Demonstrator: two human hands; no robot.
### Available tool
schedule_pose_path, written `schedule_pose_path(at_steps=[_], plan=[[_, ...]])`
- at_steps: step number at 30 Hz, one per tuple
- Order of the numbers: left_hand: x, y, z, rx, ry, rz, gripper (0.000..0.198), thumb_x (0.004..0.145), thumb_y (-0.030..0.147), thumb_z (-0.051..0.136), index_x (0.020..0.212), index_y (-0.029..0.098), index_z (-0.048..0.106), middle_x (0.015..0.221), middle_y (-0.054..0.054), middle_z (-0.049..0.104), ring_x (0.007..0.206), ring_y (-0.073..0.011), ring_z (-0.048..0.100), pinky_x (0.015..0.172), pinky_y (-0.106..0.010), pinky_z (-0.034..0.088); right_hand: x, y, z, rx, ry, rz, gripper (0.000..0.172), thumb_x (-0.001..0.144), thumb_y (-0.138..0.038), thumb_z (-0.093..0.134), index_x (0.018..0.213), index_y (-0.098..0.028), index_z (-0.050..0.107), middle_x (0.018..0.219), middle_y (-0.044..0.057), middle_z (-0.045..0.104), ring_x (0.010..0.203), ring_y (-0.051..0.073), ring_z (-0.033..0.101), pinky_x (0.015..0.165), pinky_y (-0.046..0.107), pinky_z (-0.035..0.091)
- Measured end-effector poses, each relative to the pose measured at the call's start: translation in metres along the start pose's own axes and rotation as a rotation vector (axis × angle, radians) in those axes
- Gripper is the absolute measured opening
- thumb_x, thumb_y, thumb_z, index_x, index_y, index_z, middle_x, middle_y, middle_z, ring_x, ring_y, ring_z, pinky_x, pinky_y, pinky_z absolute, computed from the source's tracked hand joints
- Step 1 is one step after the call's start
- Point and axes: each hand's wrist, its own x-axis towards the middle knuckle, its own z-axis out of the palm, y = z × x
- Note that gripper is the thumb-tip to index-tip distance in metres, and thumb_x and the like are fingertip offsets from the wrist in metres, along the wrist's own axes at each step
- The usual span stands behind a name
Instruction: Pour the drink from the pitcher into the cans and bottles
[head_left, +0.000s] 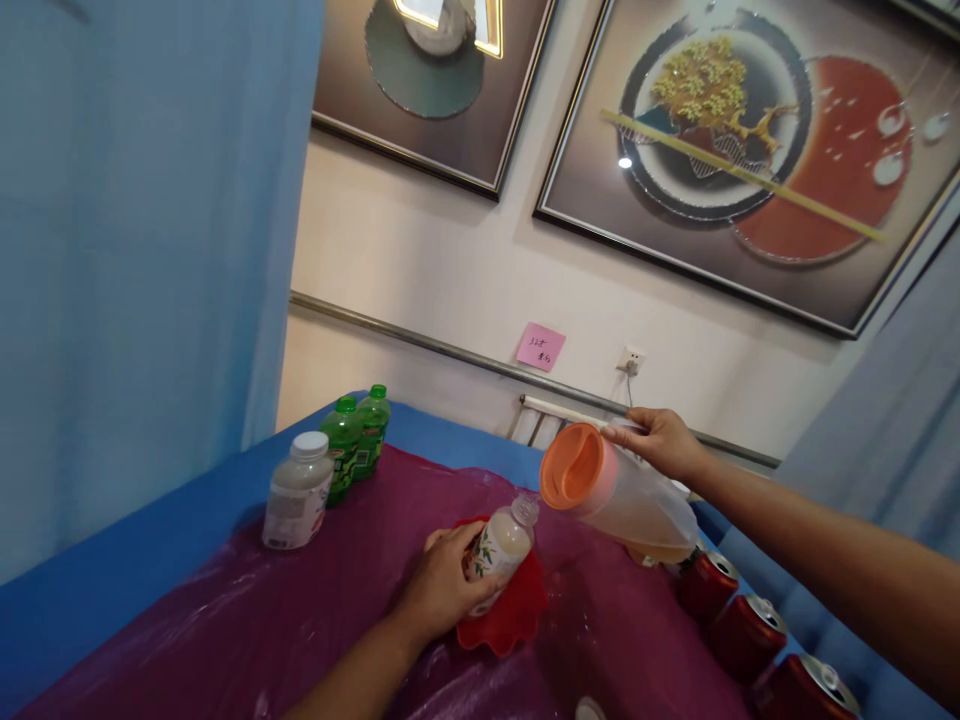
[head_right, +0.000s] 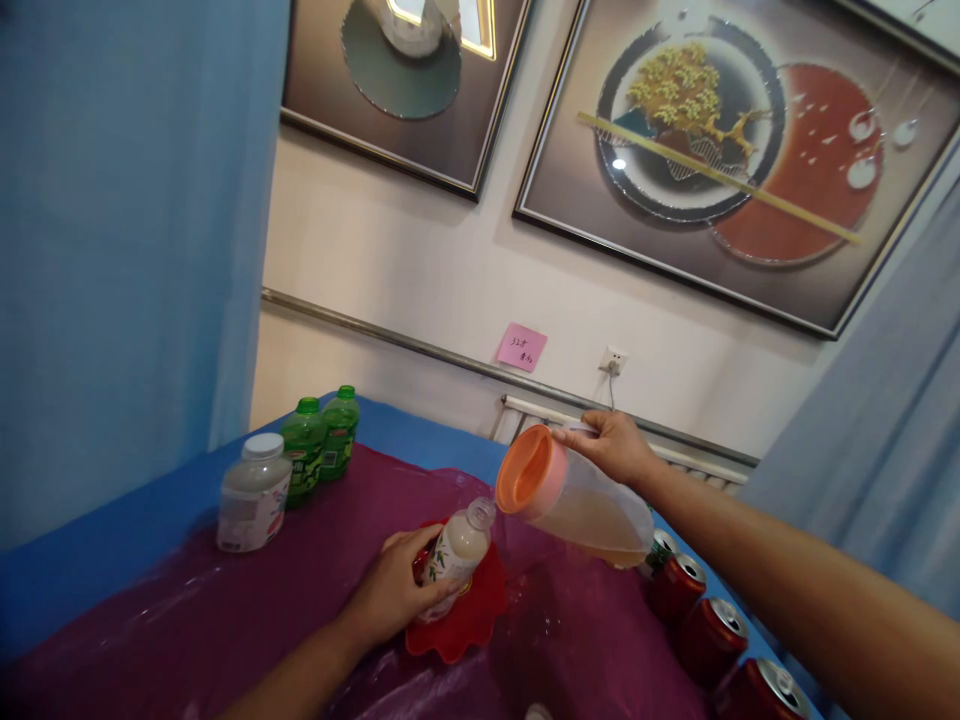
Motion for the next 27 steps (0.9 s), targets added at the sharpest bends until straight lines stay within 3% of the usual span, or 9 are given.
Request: schedule_pose_path(at_steps=[27], plan=[[-0.0010,0.0027,-0.0014,-0.019,-0.016,-0.004,0.067,0.063,0.029,0.082,0.128,0.022,0.067,0.125,-0.008,0.073,0.115,-0.0314,0.062,0.107,-0.042,0.039,-0.0007,-0.0052,-0.0032,-0.046,0.023,0.001,0.067,0.067,-0.084,0.065,0.057,-0.023,0.038,0.053,-0.007,0.030,0.052,0.010,0.029,0.048,0.025,0.021]])
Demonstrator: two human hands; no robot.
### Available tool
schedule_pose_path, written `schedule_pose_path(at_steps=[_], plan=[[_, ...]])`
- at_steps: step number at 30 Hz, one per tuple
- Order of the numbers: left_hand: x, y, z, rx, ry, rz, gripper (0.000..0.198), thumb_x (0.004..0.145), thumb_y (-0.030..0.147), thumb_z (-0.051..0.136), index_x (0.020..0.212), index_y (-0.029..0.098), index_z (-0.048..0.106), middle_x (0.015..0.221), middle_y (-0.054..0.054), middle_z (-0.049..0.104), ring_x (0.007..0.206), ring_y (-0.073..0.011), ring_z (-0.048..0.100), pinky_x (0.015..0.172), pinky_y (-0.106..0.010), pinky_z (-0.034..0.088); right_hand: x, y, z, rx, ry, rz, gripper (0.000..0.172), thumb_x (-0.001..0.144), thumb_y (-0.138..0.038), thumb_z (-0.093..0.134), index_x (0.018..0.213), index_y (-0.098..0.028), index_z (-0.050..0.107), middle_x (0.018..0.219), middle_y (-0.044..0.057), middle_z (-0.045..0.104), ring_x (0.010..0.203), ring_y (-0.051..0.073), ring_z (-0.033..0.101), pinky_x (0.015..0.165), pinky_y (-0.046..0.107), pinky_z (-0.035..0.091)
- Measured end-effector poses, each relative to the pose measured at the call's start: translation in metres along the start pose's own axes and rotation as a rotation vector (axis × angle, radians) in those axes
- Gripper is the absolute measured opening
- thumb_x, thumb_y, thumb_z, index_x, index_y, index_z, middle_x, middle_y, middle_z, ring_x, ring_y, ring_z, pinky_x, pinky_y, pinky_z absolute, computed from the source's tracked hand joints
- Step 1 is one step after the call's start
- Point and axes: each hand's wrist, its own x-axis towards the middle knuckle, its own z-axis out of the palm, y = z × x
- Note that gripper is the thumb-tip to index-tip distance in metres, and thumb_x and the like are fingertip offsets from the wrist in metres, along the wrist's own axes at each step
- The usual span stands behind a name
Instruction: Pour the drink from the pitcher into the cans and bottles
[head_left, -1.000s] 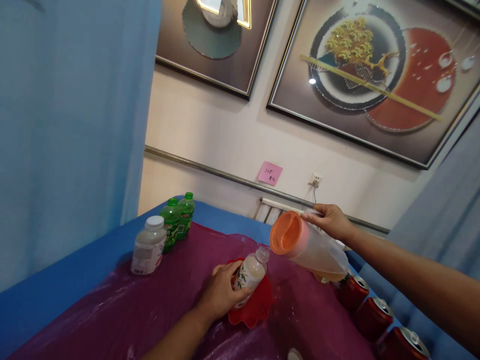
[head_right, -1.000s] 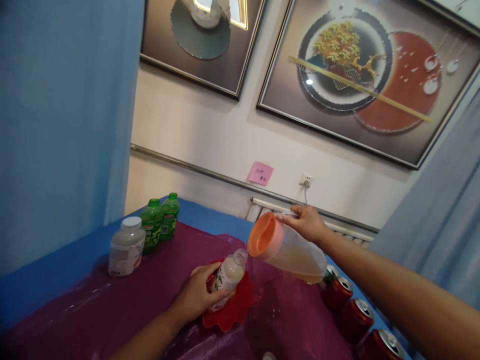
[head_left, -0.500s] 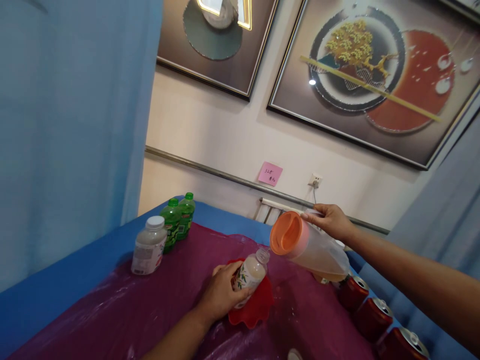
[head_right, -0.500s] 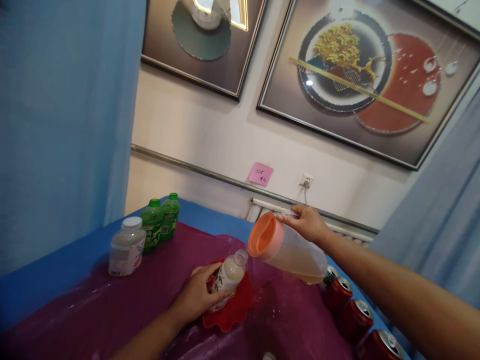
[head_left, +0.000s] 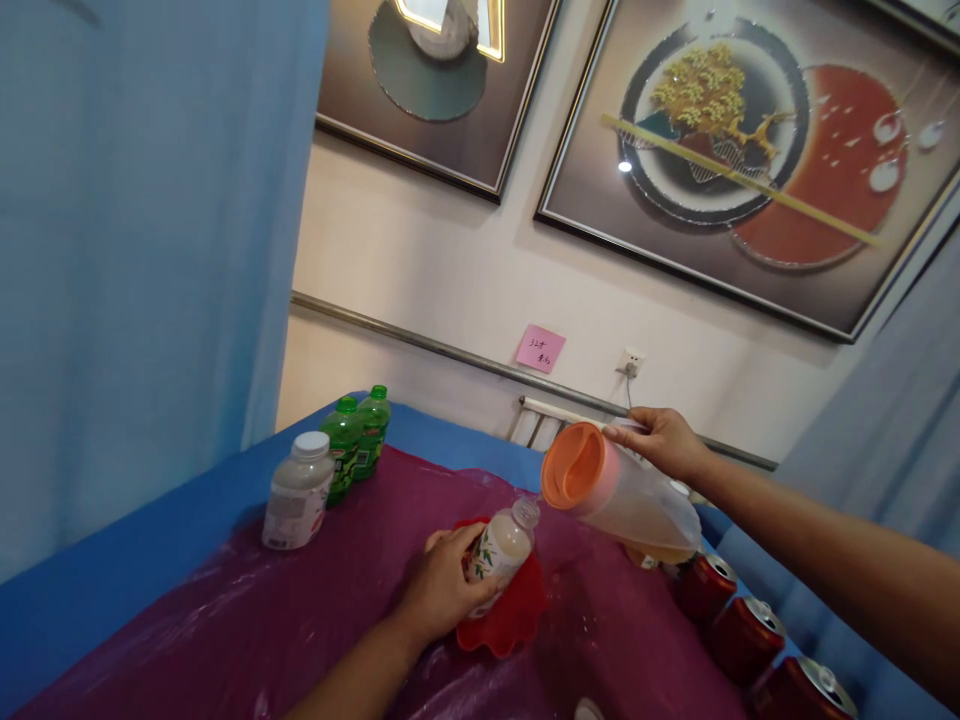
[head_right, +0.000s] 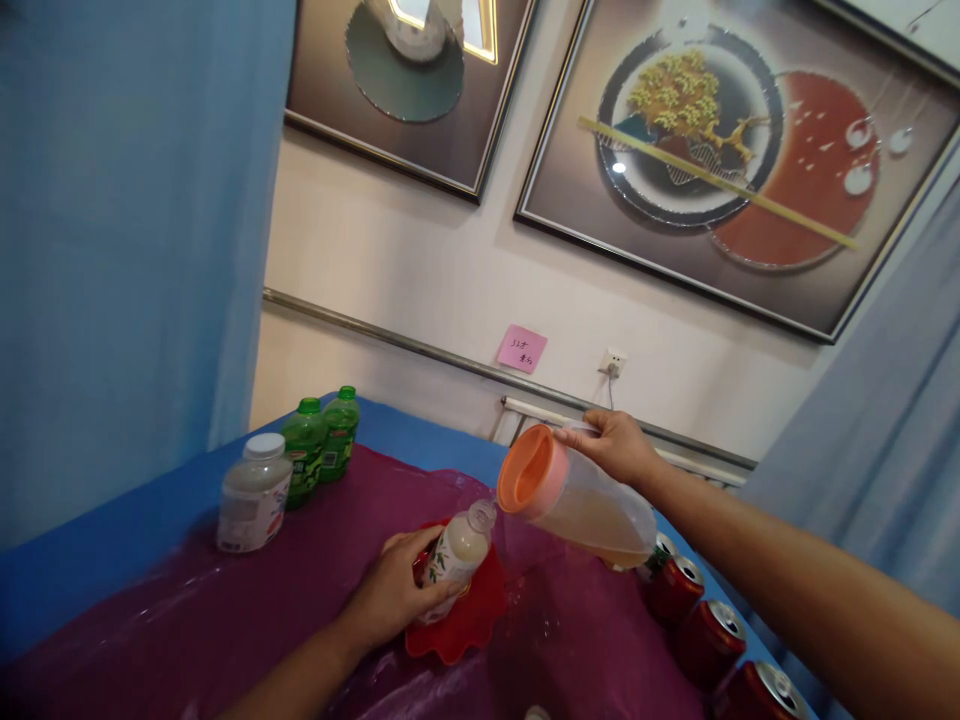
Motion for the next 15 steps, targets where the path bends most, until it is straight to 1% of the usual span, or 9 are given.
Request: schedule_pose_path(at_steps=[5,10,15], plan=[[-0.0001,-0.0003,-0.0001,0.001,-0.011,-0.016,0.068,0.063,0.028,0.082,0.129,0.020,0.067,0.127,-0.009,0.072,0.118,-0.0326,0.060,0.107,-0.042,0.039,-0.0004,-0.0014,-0.0004,0.003,-0.005,0.006,0.067,0.067,-0.083,0.066,0.057,-0.023,0.038,0.053,-0.007,0.030,0.052,0.010,0.029,0.048,0.025,0.021],[-0.0003,-0.0001,-0.0004,0.004,-0.009,-0.007,0.067,0.064,0.030,0.082,0.129,0.022,0.067,0.126,-0.008,0.073,0.117,-0.0323,0.061,0.106,-0.042,0.041,-0.0005,-0.0005,-0.0010,0.006,-0.015,0.005,0.066,0.068,-0.082,0.067,0.058,-0.023,0.038,0.054,-0.007,0.030,0.052,0.010,0.029,0.048,0.025,0.022],[0.0001,0.0002,-0.0003,0.010,-0.011,0.004,0.067,0.064,0.029,0.082,0.129,0.023,0.066,0.126,-0.008,0.073,0.116,-0.0313,0.062,0.109,-0.042,0.038,-0.0004,0.0002,-0.0012,0.004,-0.009,0.004,0.066,0.068,-0.082,0.066,0.058,-0.023,0.039,0.054,-0.007,0.030,0.052,0.010,0.030,0.048,0.025,0.022]])
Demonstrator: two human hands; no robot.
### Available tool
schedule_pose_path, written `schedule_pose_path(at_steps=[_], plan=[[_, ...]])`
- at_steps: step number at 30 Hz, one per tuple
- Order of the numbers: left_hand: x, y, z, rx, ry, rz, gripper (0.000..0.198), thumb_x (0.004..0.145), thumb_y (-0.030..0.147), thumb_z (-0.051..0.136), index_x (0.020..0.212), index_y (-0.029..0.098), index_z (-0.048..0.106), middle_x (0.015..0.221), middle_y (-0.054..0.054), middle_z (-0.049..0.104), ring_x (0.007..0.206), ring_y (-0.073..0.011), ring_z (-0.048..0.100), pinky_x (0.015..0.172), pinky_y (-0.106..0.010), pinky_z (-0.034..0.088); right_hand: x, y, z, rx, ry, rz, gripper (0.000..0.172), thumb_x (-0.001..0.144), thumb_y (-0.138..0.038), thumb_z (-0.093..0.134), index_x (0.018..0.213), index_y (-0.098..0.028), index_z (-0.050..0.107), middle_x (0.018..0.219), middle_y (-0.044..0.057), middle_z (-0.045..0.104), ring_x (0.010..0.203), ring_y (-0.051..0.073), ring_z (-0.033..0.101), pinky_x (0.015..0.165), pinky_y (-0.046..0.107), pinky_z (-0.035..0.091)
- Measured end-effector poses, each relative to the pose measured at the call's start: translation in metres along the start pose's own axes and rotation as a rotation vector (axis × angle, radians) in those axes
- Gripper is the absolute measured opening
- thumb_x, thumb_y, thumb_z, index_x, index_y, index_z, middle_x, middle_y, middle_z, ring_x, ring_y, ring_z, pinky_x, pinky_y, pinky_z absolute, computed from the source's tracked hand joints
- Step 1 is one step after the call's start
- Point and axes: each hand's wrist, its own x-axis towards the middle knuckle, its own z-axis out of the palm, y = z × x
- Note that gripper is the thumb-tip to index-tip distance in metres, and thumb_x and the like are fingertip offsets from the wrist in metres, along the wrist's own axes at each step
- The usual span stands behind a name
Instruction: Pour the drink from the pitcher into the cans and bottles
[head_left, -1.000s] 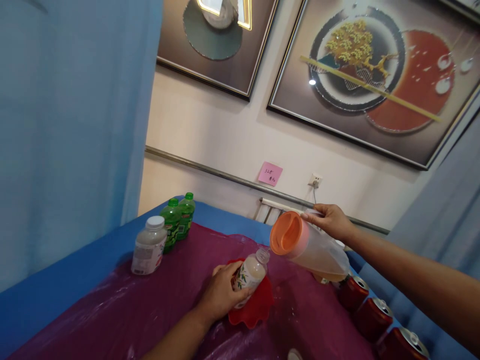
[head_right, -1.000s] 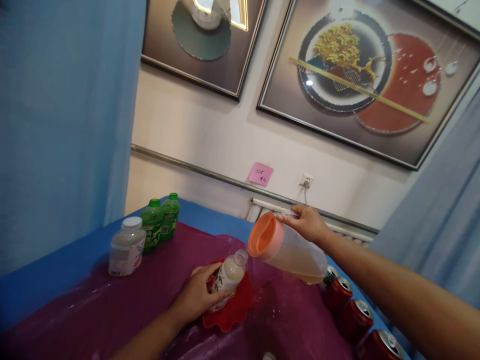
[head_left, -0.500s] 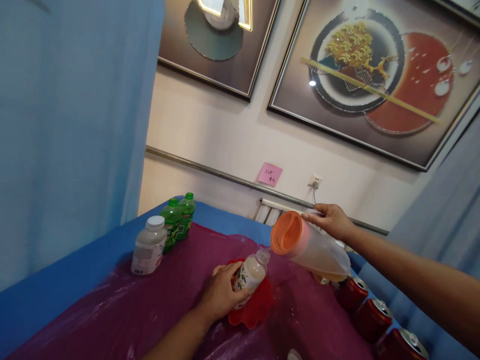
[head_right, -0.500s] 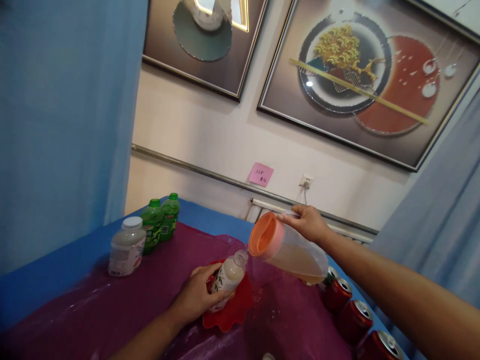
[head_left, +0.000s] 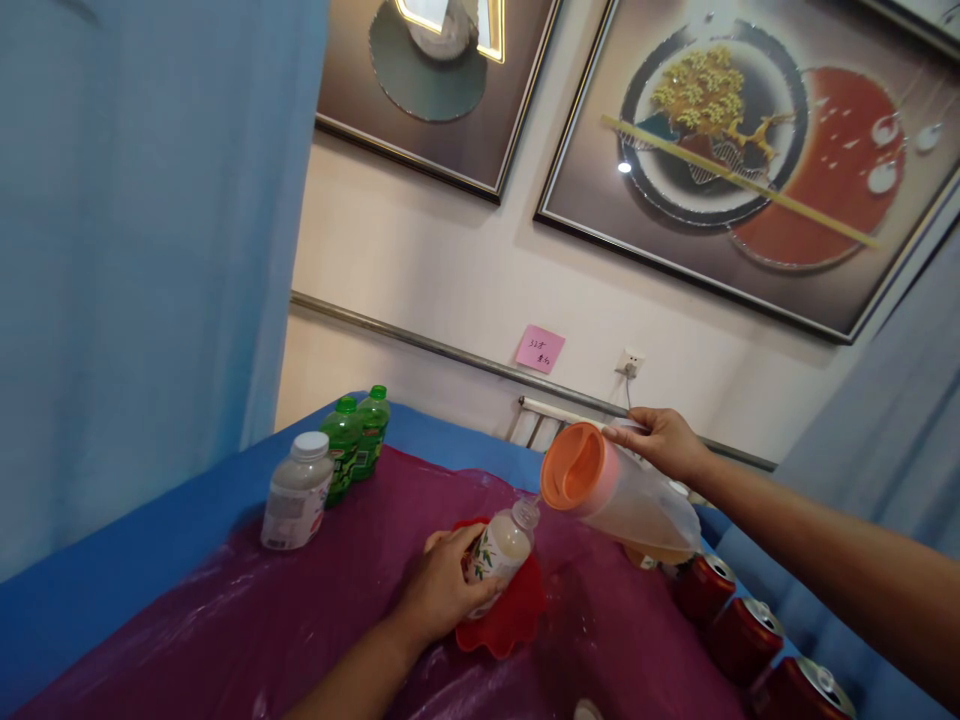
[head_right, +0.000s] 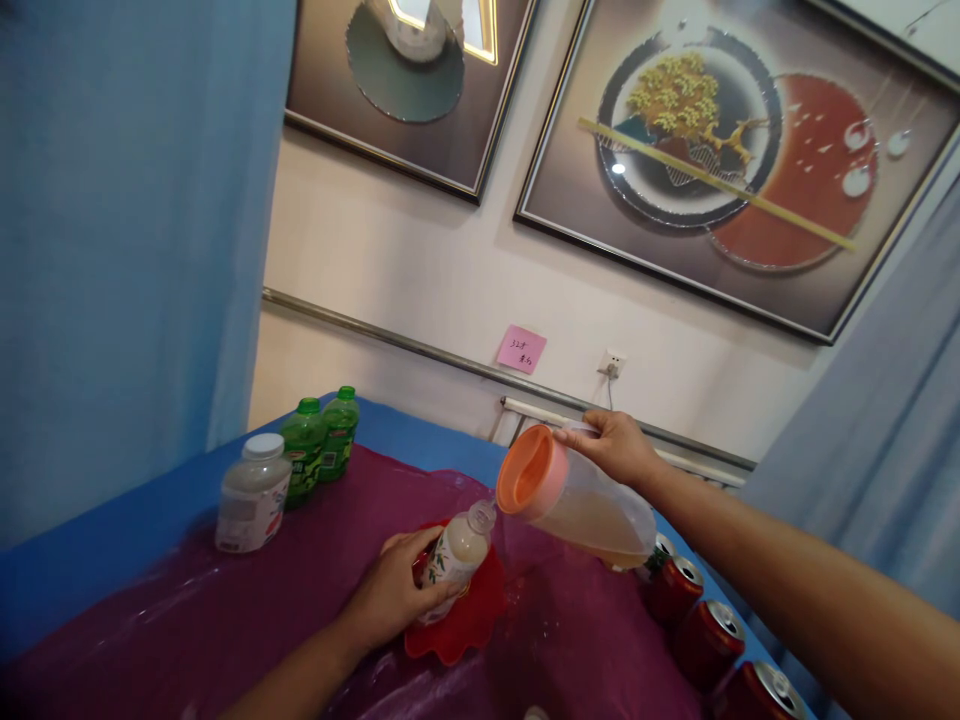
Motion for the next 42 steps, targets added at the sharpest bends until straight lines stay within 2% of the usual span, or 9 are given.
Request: schedule_pose_path(at_steps=[20,30,36,42], plan=[[-0.0012,0.0016,-0.0014,-0.011,0.012,0.015,0.064,0.064,0.029,0.082,0.126,0.025,0.068,0.124,-0.006,0.074,0.114,-0.0303,0.063,0.107,-0.041,0.040,-0.0015,-0.0007,0.0004,0.017,-0.003,-0.018,0.065,0.070,-0.080,0.067,0.058,-0.023,0.040,0.055,-0.007,0.030,0.053,0.010,0.029,0.049,0.025,0.023],[-0.0026,0.0058,-0.0037,-0.008,0.004,-0.025,0.068,0.064,0.028,0.082,0.129,0.020,0.066,0.125,-0.008,0.073,0.116,-0.0317,0.060,0.105,-0.040,0.041,-0.0026,-0.0040,-0.0006,0.003,-0.003,-0.021,0.064,0.070,-0.081,0.066,0.058,-0.023,0.040,0.054,-0.006,0.031,0.053,0.010,0.030,0.048,0.025,0.023],[-0.0026,0.0069,-0.0042,-0.016,0.009,-0.012,0.065,0.062,0.028,0.082,0.126,0.025,0.068,0.123,-0.006,0.074,0.114,-0.0308,0.062,0.105,-0.040,0.041,-0.0042,-0.0071,-0.0006,-0.013,0.006,-0.022,0.065,0.071,-0.080,0.065,0.058,-0.023,0.039,0.054,-0.007,0.031,0.053,0.010,0.030,0.048,0.025,0.022],[-0.0028,0.0089,-0.0060,-0.021,-0.001,-0.003,0.064,0.063,0.027,0.082,0.125,0.024,0.068,0.123,-0.006,0.074,0.113,-0.0307,0.063,0.107,-0.042,0.039,-0.0044,-0.0066,0.0003,0.002,0.008,-0.026,0.065,0.069,-0.081,0.067,0.057,-0.023,0.038,0.053,-0.007,0.030,0.052,0.010,0.029,0.047,0.025,0.021]])
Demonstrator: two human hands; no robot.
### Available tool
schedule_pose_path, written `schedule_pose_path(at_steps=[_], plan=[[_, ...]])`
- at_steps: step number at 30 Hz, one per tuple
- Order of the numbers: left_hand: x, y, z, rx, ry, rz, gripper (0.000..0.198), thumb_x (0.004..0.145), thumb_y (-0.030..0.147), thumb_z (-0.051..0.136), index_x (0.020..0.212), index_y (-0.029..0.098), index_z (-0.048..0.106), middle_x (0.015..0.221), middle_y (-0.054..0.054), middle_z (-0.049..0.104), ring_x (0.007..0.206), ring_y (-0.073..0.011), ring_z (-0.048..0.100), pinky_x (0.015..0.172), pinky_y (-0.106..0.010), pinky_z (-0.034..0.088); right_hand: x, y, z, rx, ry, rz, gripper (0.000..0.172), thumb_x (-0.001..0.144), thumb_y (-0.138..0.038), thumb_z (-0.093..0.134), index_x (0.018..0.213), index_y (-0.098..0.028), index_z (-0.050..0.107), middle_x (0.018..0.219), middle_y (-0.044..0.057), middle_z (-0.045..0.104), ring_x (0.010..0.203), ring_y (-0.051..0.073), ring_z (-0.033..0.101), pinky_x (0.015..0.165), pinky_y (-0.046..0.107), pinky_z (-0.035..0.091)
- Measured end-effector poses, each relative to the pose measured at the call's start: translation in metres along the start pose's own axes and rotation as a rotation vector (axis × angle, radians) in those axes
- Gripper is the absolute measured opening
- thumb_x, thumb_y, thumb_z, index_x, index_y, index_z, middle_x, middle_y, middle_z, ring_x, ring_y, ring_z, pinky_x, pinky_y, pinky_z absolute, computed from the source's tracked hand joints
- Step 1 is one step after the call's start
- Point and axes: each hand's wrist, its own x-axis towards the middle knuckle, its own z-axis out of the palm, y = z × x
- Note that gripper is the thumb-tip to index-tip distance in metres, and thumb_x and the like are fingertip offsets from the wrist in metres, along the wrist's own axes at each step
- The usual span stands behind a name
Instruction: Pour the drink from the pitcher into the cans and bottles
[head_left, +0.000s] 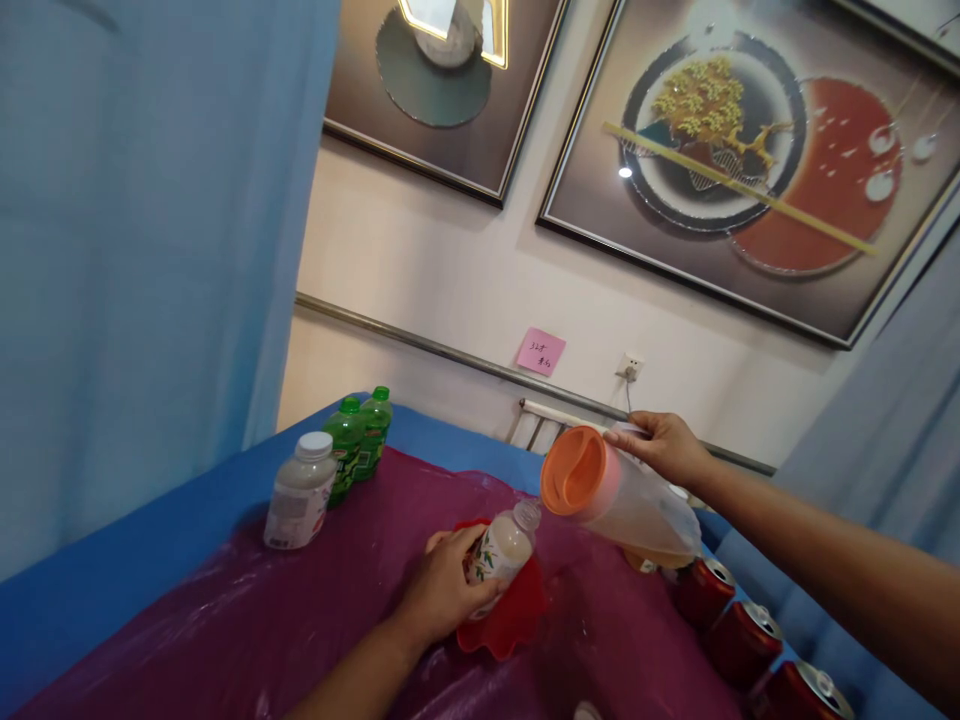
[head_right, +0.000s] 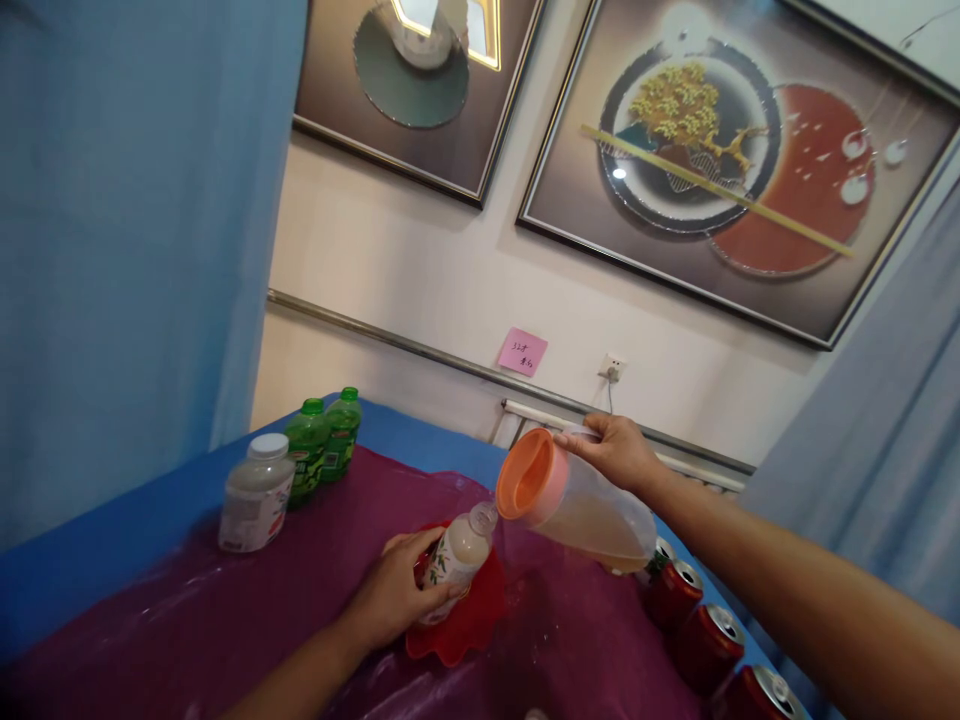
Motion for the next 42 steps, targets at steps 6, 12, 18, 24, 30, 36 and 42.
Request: schedule_pose_path(at_steps=[6,12,18,24,30,36,42], plan=[[-0.0004,-0.0001,0.0004,-0.007,0.007,-0.004,0.065,0.062,0.027,0.082,0.126,0.026,0.068,0.123,-0.006,0.074,0.114,-0.0310,0.063,0.108,-0.042,0.039,-0.0013,-0.0025,-0.0006,0.011,-0.004,-0.005,0.065,0.069,-0.079,0.067,0.056,-0.023,0.037,0.053,-0.007,0.030,0.051,0.010,0.028,0.047,0.025,0.022],[-0.0002,-0.0015,0.0016,-0.005,0.017,-0.011,0.065,0.061,0.029,0.082,0.125,0.026,0.068,0.122,-0.005,0.074,0.114,-0.0314,0.063,0.107,-0.042,0.041,-0.0016,-0.0016,-0.0010,0.016,-0.007,0.003,0.065,0.070,-0.079,0.067,0.056,-0.023,0.037,0.053,-0.007,0.030,0.051,0.010,0.028,0.047,0.025,0.022],[-0.0001,-0.0016,0.0010,-0.013,0.003,0.001,0.064,0.062,0.027,0.081,0.125,0.024,0.068,0.123,-0.006,0.074,0.113,-0.0306,0.063,0.108,-0.042,0.040,-0.0009,0.0017,-0.0009,0.016,-0.012,0.011,0.064,0.071,-0.078,0.068,0.058,-0.023,0.039,0.054,-0.007,0.030,0.053,0.010,0.029,0.048,0.025,0.022],[-0.0009,-0.0002,0.0007,-0.012,0.002,-0.011,0.064,0.063,0.026,0.081,0.125,0.026,0.068,0.122,-0.006,0.074,0.113,-0.0299,0.063,0.107,-0.041,0.040,-0.0009,0.0005,-0.0011,0.018,-0.016,0.011,0.064,0.070,-0.078,0.068,0.057,-0.023,0.039,0.054,-0.007,0.031,0.052,0.010,0.029,0.048,0.025,0.022],[0.0000,-0.0020,0.0021,-0.013,0.002,-0.016,0.067,0.062,0.028,0.082,0.127,0.024,0.068,0.123,-0.006,0.074,0.115,-0.0310,0.062,0.107,-0.041,0.040,-0.0011,0.0032,-0.0005,0.018,-0.017,0.004,0.064,0.071,-0.079,0.067,0.058,-0.023,0.039,0.053,-0.007,0.031,0.052,0.010,0.028,0.048,0.026,0.021],[0.0003,-0.0009,0.0013,-0.021,-0.009,-0.006,0.063,0.063,0.026,0.082,0.124,0.026,0.069,0.121,-0.005,0.074,0.113,-0.0300,0.062,0.107,-0.041,0.039,-0.0017,0.0028,-0.0030,0.002,-0.012,-0.001,0.063,0.072,-0.078,0.067,0.058,-0.023,0.038,0.054,-0.007,0.031,0.052,0.010,0.028,0.049,0.026,0.021],[0.0004,0.0002,-0.0003,-0.018,-0.025,-0.008,0.064,0.063,0.027,0.082,0.126,0.024,0.068,0.124,-0.006,0.073,0.114,-0.0307,0.062,0.109,-0.041,0.037,-0.0030,0.0019,-0.0031,0.028,-0.017,0.015,0.064,0.070,-0.078,0.068,0.058,-0.023,0.038,0.053,-0.007,0.030,0.052,0.010,0.028,0.048,0.026,0.020]])
